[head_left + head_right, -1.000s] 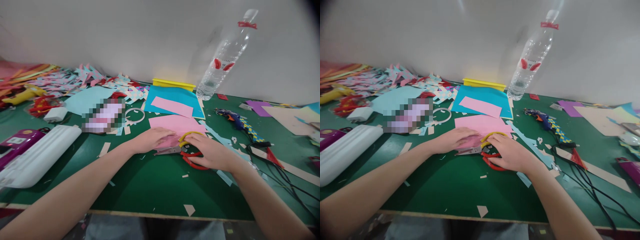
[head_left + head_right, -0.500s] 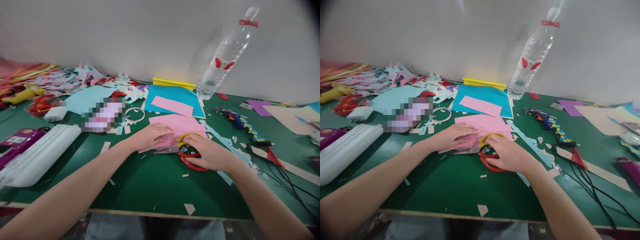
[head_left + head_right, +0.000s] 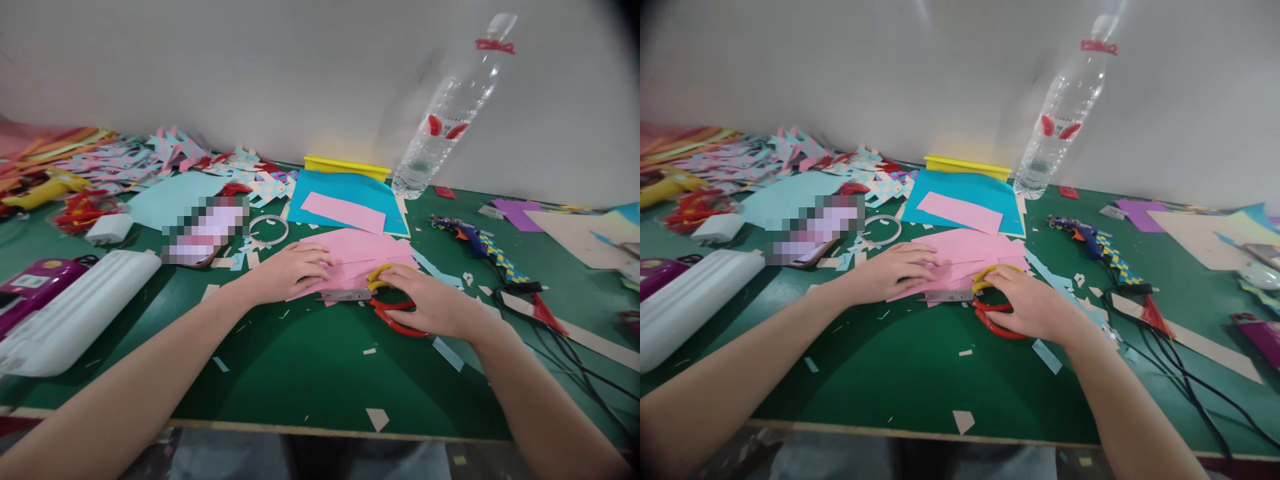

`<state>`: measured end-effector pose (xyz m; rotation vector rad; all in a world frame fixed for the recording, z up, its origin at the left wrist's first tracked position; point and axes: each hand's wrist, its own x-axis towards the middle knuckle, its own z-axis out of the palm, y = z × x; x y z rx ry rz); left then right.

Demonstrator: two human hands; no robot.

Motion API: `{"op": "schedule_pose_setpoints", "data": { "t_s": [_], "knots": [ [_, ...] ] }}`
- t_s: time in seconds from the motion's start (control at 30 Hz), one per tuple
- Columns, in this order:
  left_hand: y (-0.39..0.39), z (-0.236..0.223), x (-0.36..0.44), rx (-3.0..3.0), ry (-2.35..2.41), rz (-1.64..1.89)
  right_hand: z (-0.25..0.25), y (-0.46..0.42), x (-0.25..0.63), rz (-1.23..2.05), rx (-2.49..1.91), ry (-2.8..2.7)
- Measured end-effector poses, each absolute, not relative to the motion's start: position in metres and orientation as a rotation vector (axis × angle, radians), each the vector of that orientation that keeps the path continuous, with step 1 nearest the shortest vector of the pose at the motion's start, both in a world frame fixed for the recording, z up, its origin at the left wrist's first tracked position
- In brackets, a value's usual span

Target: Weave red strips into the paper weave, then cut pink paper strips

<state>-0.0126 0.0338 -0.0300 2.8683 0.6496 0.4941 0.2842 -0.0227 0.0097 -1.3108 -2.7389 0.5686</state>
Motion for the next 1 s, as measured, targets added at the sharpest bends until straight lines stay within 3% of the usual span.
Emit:
{"op": "schedule_pose_setpoints", "data": {
  "t_s": [1.0],
  "knots": [
    [0.031,-0.039,-0.017,2.827,0.789,0.275,0.011,-0.015,0.271,0.613,-1.188,-2.752]
  ]
}}
